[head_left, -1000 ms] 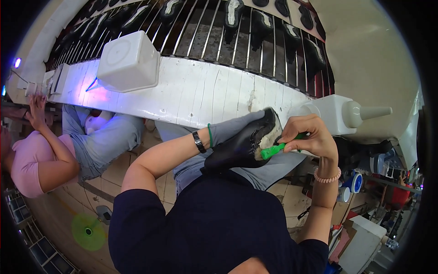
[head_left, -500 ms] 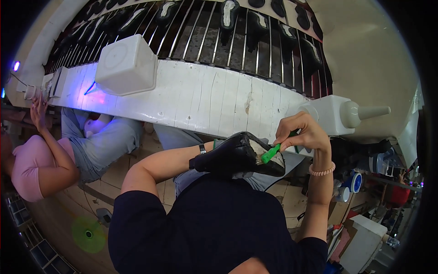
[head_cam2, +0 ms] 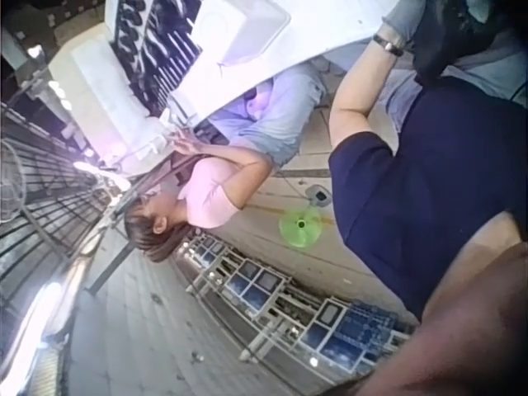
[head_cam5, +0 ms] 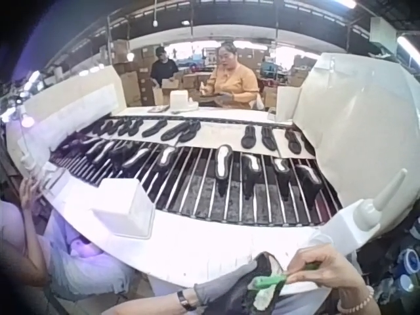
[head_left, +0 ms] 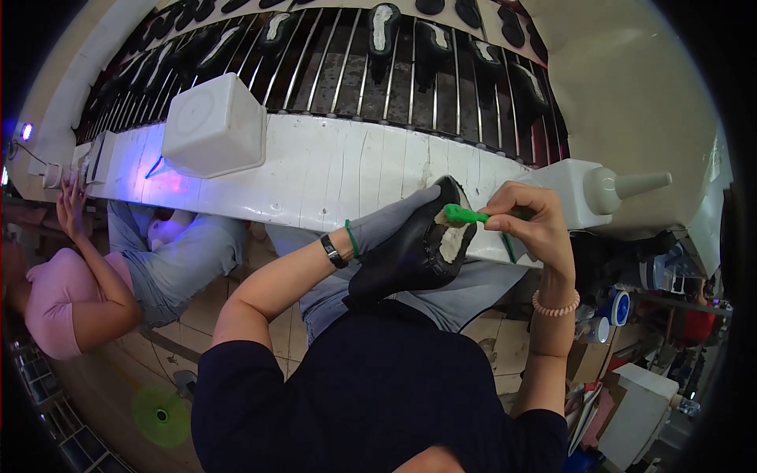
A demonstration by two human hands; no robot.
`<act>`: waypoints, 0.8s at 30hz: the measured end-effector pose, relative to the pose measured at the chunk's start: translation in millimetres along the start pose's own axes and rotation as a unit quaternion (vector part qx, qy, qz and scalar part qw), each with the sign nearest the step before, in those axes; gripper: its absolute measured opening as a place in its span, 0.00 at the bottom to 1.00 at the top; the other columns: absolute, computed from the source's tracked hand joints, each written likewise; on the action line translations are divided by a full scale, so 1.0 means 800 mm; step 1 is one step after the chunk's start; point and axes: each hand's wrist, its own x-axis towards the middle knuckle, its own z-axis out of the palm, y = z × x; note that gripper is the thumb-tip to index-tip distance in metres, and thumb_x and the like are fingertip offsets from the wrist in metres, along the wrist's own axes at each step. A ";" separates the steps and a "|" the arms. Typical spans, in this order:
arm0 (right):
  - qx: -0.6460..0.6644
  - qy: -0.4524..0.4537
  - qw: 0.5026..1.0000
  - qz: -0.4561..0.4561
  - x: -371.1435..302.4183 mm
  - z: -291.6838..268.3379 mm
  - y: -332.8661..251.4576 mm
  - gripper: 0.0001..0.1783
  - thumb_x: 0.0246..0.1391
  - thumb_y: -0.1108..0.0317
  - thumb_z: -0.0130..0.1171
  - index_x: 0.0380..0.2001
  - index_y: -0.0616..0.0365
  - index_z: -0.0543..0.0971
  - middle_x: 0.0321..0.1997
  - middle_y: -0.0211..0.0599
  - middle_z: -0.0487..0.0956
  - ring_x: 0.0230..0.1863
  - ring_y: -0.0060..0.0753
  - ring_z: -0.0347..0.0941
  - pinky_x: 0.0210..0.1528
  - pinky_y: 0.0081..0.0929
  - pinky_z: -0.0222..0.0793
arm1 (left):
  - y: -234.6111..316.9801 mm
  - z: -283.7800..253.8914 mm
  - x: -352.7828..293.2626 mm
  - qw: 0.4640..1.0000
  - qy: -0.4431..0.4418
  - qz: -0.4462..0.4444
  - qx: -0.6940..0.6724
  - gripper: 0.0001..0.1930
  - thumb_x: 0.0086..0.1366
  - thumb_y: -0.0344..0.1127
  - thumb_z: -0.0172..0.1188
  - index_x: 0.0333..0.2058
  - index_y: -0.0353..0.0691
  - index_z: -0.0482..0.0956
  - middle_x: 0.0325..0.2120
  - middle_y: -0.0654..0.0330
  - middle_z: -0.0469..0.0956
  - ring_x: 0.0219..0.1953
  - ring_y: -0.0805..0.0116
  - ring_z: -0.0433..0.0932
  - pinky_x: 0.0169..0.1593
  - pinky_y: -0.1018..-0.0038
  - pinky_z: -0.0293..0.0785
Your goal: Apply adhesive to shoe outsoles and midsoles using a brush.
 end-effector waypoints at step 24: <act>-0.031 -0.161 0.986 -0.040 0.033 -0.001 -0.008 0.11 0.33 0.74 0.75 0.23 0.64 0.82 0.25 0.37 0.81 0.30 0.29 0.78 0.33 0.23 0.70 | -0.009 0.041 -0.030 0.903 -0.053 0.006 0.426 0.22 0.65 0.34 0.59 0.57 0.38 0.71 0.52 0.57 0.76 0.53 0.68 0.75 0.58 0.70 0.69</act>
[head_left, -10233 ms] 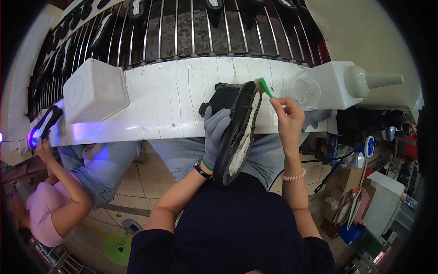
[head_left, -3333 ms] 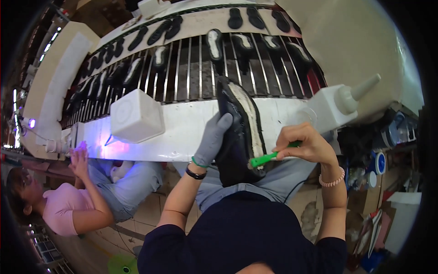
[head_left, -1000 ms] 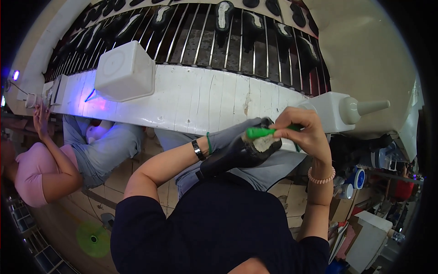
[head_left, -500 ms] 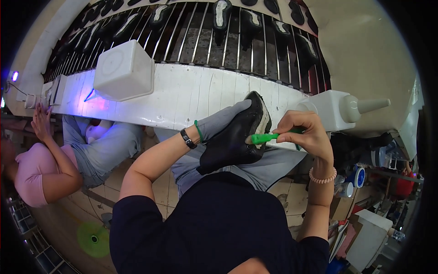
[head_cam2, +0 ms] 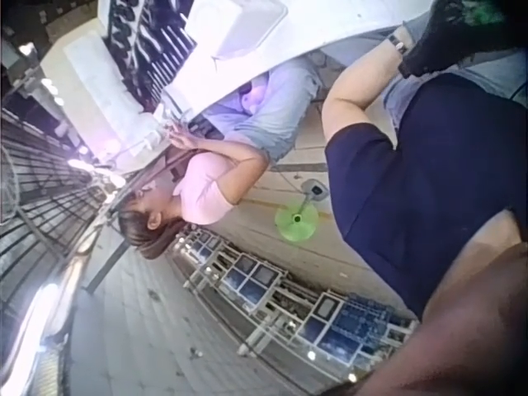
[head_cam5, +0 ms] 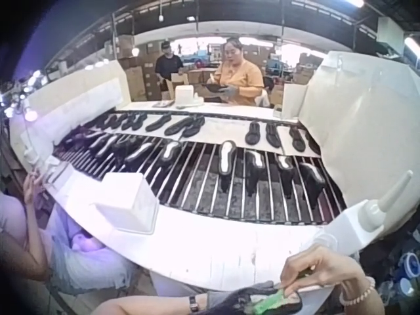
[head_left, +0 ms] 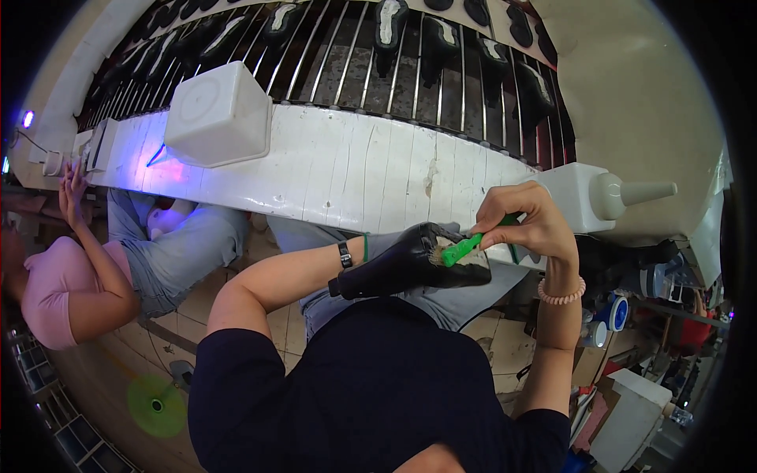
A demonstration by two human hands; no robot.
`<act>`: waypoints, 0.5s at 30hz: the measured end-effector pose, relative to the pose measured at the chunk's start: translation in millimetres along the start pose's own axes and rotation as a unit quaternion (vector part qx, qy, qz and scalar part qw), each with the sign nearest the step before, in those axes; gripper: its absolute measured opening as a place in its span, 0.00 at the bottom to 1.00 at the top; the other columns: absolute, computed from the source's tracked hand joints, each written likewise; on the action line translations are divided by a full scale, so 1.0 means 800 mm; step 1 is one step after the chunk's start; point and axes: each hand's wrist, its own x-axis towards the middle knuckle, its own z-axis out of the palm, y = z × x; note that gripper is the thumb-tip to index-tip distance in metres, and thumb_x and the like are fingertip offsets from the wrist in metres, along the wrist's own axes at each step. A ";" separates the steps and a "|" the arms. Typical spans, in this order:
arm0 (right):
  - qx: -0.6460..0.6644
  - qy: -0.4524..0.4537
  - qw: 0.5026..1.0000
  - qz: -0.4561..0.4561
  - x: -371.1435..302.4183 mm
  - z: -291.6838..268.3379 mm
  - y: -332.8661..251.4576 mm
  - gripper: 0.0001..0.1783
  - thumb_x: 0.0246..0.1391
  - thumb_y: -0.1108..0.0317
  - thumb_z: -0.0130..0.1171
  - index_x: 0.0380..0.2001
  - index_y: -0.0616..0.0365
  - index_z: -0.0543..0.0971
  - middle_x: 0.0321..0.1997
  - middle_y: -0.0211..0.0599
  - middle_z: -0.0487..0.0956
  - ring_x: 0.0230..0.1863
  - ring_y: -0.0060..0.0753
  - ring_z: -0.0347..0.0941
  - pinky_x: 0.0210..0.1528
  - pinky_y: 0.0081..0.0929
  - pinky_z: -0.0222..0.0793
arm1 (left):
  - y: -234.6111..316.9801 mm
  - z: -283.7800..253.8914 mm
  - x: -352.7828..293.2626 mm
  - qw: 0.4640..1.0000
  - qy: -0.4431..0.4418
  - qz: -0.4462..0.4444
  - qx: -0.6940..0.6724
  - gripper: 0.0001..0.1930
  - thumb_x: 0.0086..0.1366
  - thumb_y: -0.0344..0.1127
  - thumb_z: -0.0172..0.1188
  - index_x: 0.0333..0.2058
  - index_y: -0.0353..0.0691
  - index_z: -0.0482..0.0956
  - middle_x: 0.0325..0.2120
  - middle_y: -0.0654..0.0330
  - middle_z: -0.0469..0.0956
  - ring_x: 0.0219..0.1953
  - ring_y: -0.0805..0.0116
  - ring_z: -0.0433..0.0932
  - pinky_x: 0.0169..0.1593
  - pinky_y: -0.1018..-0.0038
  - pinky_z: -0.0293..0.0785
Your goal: Apply adhesive to shoe outsoles and midsoles using a brush.
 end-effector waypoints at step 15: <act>-0.075 0.072 0.988 0.113 -0.018 -0.039 0.041 0.07 0.40 0.76 0.71 0.25 0.63 0.82 0.24 0.28 0.80 0.24 0.15 0.70 0.27 0.16 0.63 | -0.062 -0.021 -0.003 0.964 0.113 0.194 0.144 0.16 0.69 0.32 0.51 0.54 0.37 0.73 0.52 0.55 0.76 0.54 0.60 0.75 0.60 0.68 0.68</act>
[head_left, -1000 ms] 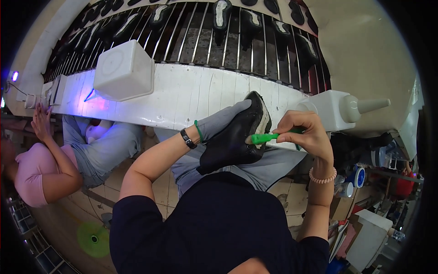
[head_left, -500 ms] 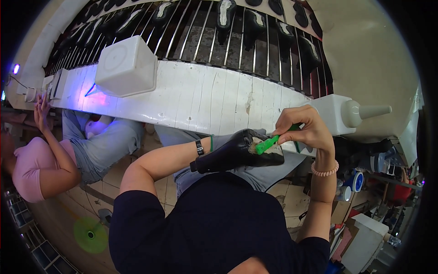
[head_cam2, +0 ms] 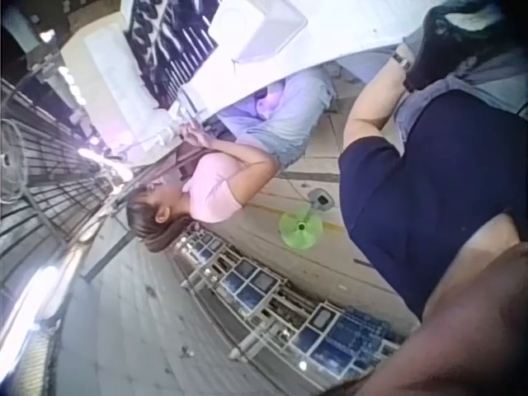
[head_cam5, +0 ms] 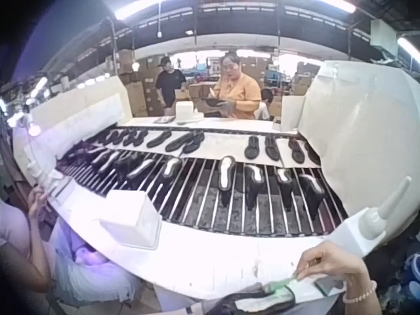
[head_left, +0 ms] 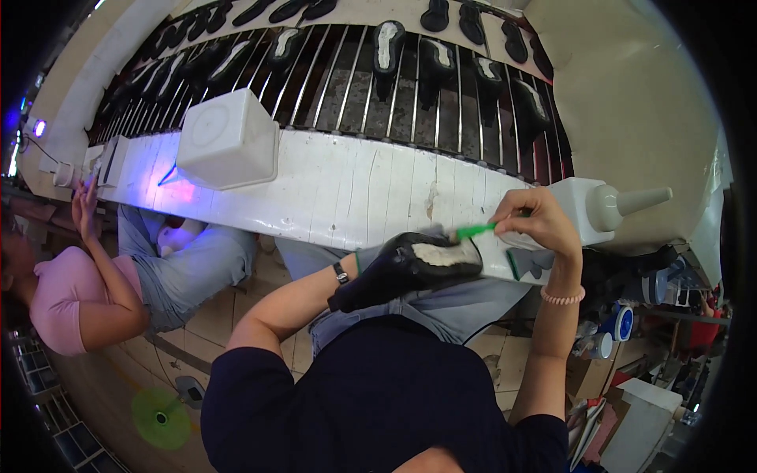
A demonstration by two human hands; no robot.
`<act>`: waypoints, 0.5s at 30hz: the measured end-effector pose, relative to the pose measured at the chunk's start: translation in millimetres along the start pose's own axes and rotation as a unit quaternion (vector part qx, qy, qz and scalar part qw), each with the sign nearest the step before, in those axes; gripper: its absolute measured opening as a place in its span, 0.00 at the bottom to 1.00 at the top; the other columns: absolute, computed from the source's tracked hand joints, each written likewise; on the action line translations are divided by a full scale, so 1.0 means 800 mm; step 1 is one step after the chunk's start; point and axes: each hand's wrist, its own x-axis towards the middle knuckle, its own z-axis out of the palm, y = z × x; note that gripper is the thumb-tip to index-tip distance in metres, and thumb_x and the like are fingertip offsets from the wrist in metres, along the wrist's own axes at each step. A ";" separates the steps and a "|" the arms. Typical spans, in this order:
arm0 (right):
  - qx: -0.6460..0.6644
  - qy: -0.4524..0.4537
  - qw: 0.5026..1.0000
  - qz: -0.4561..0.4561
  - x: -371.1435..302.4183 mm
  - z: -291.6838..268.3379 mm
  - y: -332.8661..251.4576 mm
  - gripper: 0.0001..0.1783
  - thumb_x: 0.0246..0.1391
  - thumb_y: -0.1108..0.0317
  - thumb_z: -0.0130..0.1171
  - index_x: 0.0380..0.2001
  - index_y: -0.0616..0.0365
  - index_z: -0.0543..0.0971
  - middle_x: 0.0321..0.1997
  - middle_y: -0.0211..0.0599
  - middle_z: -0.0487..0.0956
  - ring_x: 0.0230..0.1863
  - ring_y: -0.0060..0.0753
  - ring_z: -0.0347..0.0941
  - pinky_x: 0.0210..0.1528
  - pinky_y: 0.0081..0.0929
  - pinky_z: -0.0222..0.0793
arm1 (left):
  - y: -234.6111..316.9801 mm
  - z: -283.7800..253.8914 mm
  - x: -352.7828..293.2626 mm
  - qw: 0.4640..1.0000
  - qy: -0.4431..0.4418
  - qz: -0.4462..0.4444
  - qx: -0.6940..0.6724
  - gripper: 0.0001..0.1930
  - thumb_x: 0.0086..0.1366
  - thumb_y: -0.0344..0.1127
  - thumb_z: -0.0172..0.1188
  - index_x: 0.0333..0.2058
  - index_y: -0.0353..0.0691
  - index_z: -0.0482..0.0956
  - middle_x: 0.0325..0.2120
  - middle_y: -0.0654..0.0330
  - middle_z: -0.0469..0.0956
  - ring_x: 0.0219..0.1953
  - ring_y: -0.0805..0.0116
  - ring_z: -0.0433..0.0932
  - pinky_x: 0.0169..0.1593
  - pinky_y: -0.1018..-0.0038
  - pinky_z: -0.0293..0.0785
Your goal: Apply adhesive to shoe outsoles and midsoles using a brush.
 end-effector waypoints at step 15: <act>0.590 0.165 0.789 -0.043 -0.025 0.162 0.170 0.16 0.51 0.59 0.68 0.30 0.62 0.77 0.26 0.38 0.76 0.16 0.20 0.63 0.17 0.16 0.55 | 0.019 -0.039 -0.058 0.819 0.226 -0.317 0.421 0.62 0.44 0.63 0.68 0.68 0.32 0.43 0.63 0.35 0.52 0.64 0.35 0.53 0.64 0.46 0.51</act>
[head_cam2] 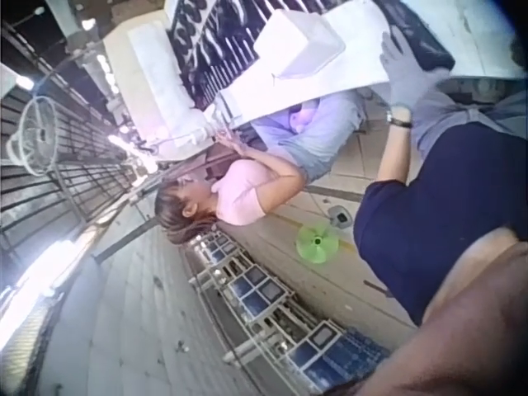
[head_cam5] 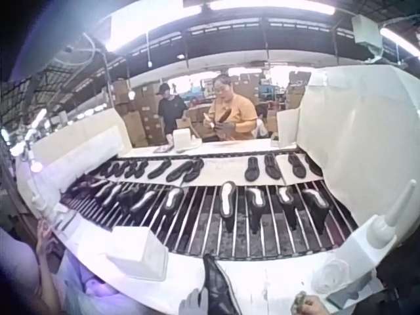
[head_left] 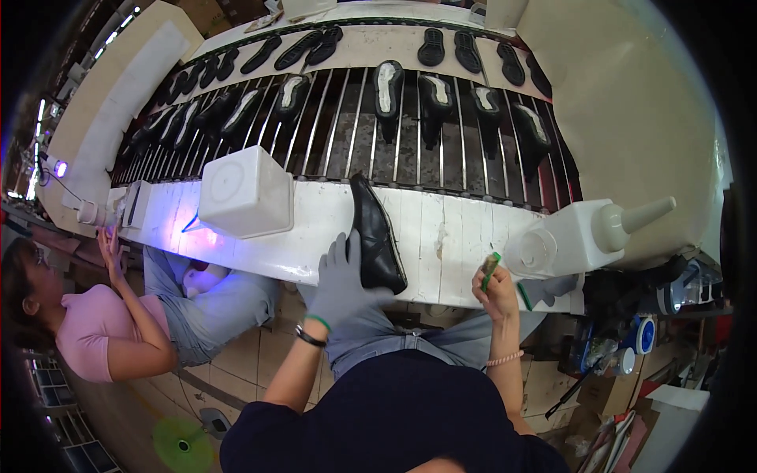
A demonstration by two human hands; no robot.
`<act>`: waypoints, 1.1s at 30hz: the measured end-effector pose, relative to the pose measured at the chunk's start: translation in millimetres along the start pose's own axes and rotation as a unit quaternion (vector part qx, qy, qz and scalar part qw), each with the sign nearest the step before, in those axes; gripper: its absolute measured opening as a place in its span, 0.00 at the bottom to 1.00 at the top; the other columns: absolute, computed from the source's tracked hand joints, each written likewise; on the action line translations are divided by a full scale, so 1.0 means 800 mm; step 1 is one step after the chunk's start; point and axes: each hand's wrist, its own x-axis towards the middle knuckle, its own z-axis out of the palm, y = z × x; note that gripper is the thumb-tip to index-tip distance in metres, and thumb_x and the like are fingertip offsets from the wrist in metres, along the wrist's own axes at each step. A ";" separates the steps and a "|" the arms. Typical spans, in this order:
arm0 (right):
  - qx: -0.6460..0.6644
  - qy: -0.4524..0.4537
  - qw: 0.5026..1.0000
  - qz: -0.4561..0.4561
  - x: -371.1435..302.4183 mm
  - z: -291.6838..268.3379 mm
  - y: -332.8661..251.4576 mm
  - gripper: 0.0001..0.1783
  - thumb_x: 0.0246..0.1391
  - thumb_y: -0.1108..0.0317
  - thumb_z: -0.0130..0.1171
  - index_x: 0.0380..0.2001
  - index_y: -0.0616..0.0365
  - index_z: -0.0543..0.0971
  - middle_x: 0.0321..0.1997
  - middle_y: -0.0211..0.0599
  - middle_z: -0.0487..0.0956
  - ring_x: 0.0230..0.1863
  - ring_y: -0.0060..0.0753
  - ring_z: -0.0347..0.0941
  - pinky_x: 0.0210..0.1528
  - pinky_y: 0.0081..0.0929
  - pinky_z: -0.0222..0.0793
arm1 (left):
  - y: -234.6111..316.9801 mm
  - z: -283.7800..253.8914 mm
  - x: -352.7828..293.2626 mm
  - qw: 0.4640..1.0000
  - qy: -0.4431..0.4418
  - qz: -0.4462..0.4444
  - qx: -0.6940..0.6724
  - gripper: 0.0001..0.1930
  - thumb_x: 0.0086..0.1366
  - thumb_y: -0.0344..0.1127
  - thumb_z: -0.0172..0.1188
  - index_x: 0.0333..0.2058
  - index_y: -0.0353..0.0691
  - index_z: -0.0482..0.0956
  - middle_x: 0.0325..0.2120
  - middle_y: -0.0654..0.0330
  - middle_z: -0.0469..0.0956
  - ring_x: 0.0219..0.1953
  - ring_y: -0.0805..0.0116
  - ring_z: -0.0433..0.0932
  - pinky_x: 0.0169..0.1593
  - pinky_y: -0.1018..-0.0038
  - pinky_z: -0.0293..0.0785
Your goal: Apply adhesive to shoe outsoles and midsoles using a brush.
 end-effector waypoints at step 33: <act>0.164 -0.053 0.985 0.005 -0.010 -0.042 0.044 0.16 0.58 0.57 0.60 0.35 0.61 0.79 0.30 0.31 0.75 0.18 0.20 0.61 0.18 0.17 0.54 | -0.191 0.050 0.392 0.951 0.210 -0.080 -0.213 0.35 0.57 0.52 0.60 0.56 0.32 0.71 0.45 0.40 0.77 0.47 0.44 0.76 0.52 0.60 0.72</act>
